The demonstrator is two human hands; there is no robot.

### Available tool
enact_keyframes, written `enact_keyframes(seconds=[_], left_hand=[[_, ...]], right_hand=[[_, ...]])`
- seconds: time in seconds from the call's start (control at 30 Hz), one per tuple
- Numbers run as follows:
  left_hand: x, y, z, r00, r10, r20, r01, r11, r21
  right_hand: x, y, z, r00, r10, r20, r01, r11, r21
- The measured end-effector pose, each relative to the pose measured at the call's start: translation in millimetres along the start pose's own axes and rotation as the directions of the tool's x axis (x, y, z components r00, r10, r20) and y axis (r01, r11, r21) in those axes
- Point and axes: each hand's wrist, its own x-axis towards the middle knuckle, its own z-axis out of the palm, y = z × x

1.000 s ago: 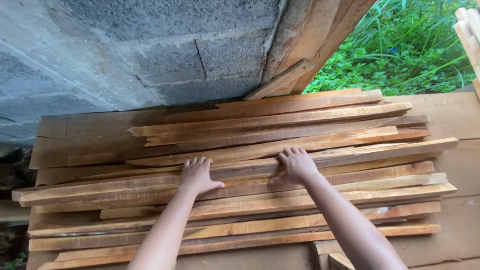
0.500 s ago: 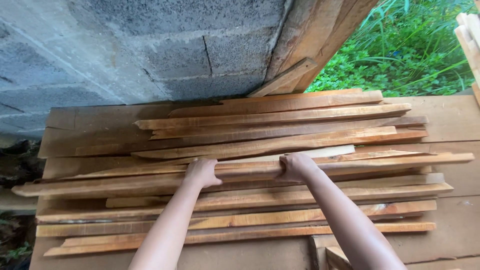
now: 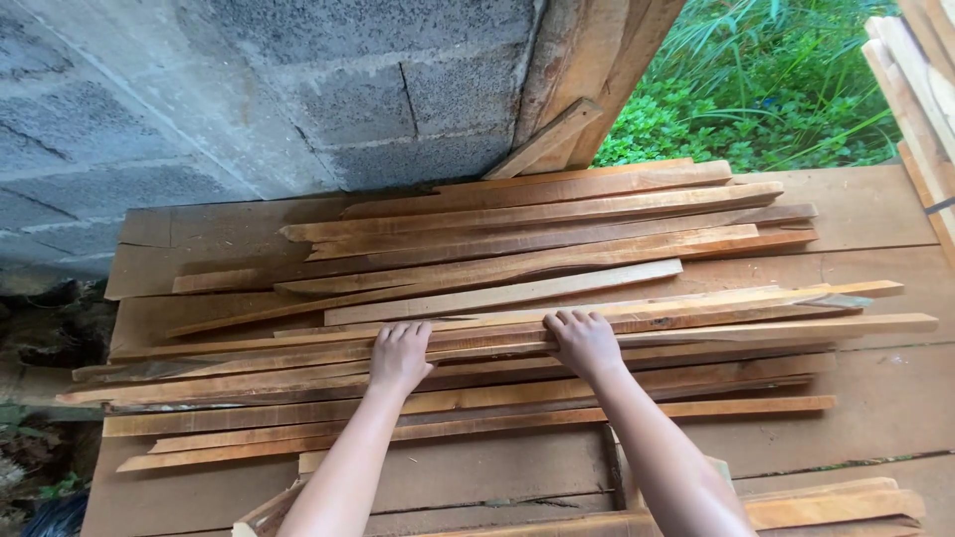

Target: The person stacks long wooden planks on a wooden workbench. They pick up planks from a pile, align them, and place them in a neat stack. The person handles the planks by hand throughout the process.

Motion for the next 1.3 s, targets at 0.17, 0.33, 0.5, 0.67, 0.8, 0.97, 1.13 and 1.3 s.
enact_keyframes(seconds=[0.17,0.33,0.5,0.67,0.8,0.97,1.13,1.3], left_hand=[[-35,5,5,0.997,0.037,-0.075,-0.034,0.999,0.039],[-68,16,8,0.991,0.053,-0.119,-0.042,0.995,0.093],[-100,37,-23,0.979,0.077,-0.191,-0.064,0.995,0.074],[-111,24,2,0.993,0.037,-0.114,-0.03,0.998,0.062],[-109,23,-8,0.999,-0.003,0.044,0.002,1.0,0.021],[-121,39,-58,0.993,-0.017,0.12,0.017,1.0,0.003],[-122,38,-74,0.996,-0.031,0.089,0.028,0.999,0.035],[-144,53,-133,0.977,-0.081,0.199,0.07,0.996,0.061]], right_hand=[[-45,-12,17,0.992,-0.041,-0.12,0.03,0.995,-0.093],[-81,-22,12,0.97,-0.023,-0.242,0.015,0.999,-0.035],[-100,-30,5,0.912,-0.046,-0.407,0.042,0.999,-0.02],[-106,-40,13,0.997,0.015,-0.073,-0.011,0.999,0.045],[-109,-46,0,0.999,-0.034,0.016,0.034,0.999,0.022],[-112,-67,-76,0.984,0.04,0.171,-0.044,0.999,0.015],[-118,-60,-54,0.997,0.036,0.068,-0.037,0.999,0.012],[-139,-64,-72,0.961,0.041,-0.274,-0.016,0.996,0.091]])
